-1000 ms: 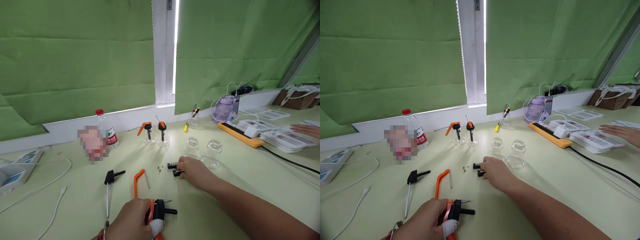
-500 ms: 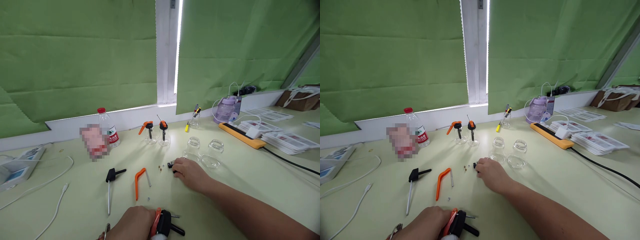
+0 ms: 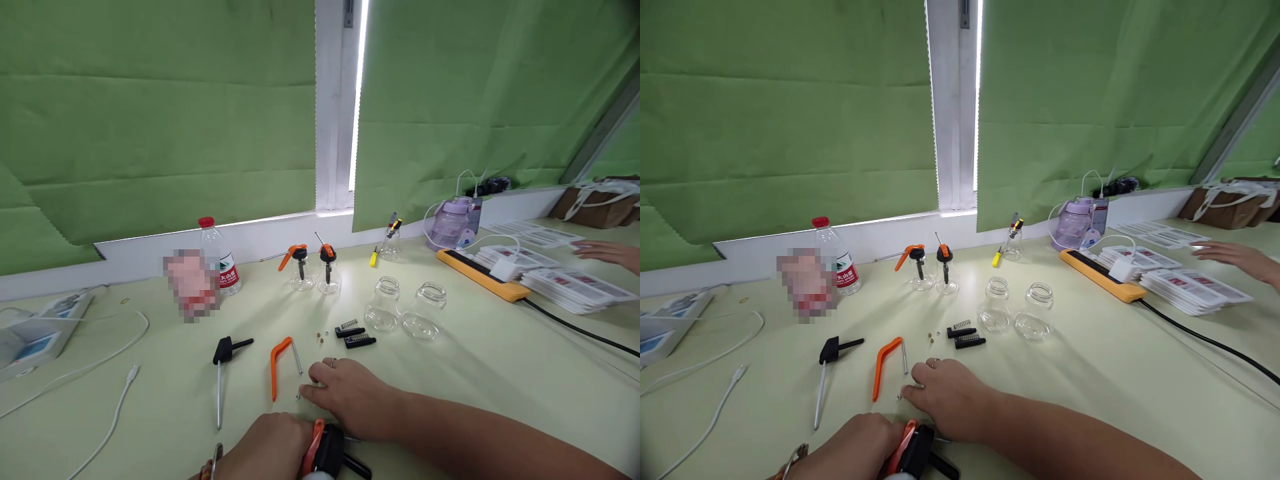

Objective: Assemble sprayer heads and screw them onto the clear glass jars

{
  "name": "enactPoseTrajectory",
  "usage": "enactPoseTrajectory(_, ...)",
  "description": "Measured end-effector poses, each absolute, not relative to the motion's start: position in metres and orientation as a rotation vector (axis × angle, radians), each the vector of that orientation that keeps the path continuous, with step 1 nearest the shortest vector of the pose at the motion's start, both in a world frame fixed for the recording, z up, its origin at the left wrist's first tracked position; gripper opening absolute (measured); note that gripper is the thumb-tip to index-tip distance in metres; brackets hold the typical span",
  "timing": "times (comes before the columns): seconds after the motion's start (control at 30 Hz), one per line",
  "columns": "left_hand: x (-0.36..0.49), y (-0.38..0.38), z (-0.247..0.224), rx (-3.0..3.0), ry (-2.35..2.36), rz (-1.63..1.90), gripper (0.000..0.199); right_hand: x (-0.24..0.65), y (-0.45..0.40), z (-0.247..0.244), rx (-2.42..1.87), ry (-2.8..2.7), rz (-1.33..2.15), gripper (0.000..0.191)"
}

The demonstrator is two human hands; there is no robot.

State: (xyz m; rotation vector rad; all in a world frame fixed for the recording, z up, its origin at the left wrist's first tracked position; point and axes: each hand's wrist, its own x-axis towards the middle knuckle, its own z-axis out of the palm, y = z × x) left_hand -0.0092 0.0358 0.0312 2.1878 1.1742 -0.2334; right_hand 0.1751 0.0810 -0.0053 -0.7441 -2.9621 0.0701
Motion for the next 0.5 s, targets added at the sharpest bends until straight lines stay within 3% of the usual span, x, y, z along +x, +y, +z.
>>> enactPoseTrajectory(0.1,-0.01,0.035,0.03,2.148,1.154,-0.124,0.017,0.174,0.077,0.0,-0.71,-2.989,0.043,0.059)
enactPoseTrajectory(0.23,-0.011,0.036,0.03,2.107,1.144,-0.12,0.017,0.175,0.078,0.0,-0.706,-3.01,0.041,0.048)
enactPoseTrajectory(0.5,-0.012,0.036,0.032,2.021,1.211,-0.077,0.013,0.185,0.102,-0.013,-1.387,-2.85,0.015,0.054)
